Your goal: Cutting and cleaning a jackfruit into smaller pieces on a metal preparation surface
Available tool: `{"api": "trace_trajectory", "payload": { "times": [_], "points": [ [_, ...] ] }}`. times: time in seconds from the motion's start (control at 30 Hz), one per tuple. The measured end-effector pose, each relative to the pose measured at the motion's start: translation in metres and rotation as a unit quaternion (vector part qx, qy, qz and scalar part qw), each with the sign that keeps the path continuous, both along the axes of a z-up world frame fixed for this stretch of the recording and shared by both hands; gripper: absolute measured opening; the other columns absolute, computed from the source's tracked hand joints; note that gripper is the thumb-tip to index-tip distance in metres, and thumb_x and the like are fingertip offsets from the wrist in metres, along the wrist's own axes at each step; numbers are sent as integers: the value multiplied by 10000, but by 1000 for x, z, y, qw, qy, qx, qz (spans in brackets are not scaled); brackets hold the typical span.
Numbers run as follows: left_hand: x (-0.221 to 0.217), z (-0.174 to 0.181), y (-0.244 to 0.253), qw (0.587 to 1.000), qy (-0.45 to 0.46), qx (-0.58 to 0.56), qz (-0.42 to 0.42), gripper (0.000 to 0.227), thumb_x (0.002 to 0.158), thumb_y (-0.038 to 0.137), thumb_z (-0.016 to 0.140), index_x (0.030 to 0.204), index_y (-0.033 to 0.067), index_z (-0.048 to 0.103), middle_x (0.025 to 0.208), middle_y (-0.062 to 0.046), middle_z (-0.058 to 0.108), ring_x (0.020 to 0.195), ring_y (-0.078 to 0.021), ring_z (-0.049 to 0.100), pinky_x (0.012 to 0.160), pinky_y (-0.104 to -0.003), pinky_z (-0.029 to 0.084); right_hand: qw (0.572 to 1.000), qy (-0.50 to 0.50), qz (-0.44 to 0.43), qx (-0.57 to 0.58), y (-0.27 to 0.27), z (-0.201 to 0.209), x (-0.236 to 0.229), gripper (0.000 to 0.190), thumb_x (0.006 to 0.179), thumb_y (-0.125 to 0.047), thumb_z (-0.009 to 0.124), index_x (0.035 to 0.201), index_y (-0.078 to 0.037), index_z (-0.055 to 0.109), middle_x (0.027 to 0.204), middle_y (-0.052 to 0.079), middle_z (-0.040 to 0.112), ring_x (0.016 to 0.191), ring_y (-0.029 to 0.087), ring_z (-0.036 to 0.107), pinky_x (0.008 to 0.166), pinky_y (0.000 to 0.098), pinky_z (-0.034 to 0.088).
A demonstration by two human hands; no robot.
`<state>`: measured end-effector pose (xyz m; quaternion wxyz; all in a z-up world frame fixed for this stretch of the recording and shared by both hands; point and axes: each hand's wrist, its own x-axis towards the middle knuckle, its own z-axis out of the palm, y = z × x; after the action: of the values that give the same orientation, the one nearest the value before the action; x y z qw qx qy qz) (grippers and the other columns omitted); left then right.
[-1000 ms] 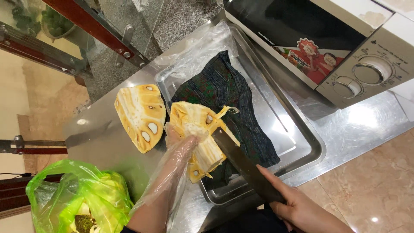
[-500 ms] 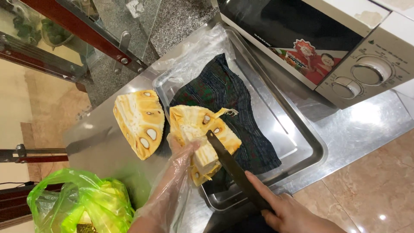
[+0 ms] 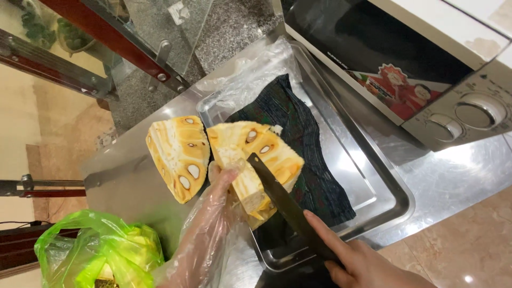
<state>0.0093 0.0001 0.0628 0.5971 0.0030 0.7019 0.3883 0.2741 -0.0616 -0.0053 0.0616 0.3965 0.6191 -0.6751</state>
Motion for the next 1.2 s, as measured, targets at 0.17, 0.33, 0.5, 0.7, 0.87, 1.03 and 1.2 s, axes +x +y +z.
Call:
{"api": "trace_trajectory", "payload": {
  "times": [0.17,0.33,0.5,0.7,0.87,1.03,1.2],
  "points": [
    [13,4,12,994,-1,111,-6,1182,605,318,724,1635,284,146,1571,-199,519,1386,-395,569,1114,-646,502,997,-13,-32,62,3,-20,12,974,964,-207,596,1714,-412,11,595,65,589,519,153,577,604,307,418],
    [33,6,17,992,-71,100,20,767,821,238,623,1555,268,404,1472,-181,660,1253,-378,668,940,-582,577,995,-63,-63,42,13,-20,14,999,947,-185,594,1689,-506,7,767,71,752,611,148,661,678,237,517],
    [22,6,23,998,14,34,-44,795,755,300,636,1528,297,451,1408,-126,690,1228,-326,650,957,-514,546,995,-50,-57,70,9,-29,12,973,923,-186,578,1690,-476,55,817,73,806,653,158,759,706,217,543],
    [20,-9,21,970,43,212,-109,1112,524,26,773,1517,82,275,1457,-251,626,1252,-405,700,971,-577,628,985,-146,30,91,6,-20,-2,1018,951,-212,528,1683,-550,-93,847,94,721,782,250,728,788,286,520],
    [21,-56,23,931,3,364,7,1109,486,-86,728,1477,110,271,1337,-340,646,1079,-431,723,849,-578,618,979,-106,45,170,-9,-48,-2,1058,909,-194,563,1698,-423,-104,741,91,730,709,278,733,727,349,523],
    [33,-43,24,937,13,350,6,1089,508,-79,710,1485,126,274,1348,-318,647,1096,-419,718,863,-567,615,982,-97,46,153,-11,-31,1,1045,911,-179,538,1703,-442,-91,702,113,675,654,241,684,701,308,502],
    [44,-35,17,943,14,333,-9,1069,530,-72,693,1492,142,277,1359,-297,647,1113,-408,712,877,-556,612,983,-128,21,129,-4,6,18,1030,931,-205,551,1707,-500,-58,654,65,660,619,166,697,684,247,501]
  ]
}}
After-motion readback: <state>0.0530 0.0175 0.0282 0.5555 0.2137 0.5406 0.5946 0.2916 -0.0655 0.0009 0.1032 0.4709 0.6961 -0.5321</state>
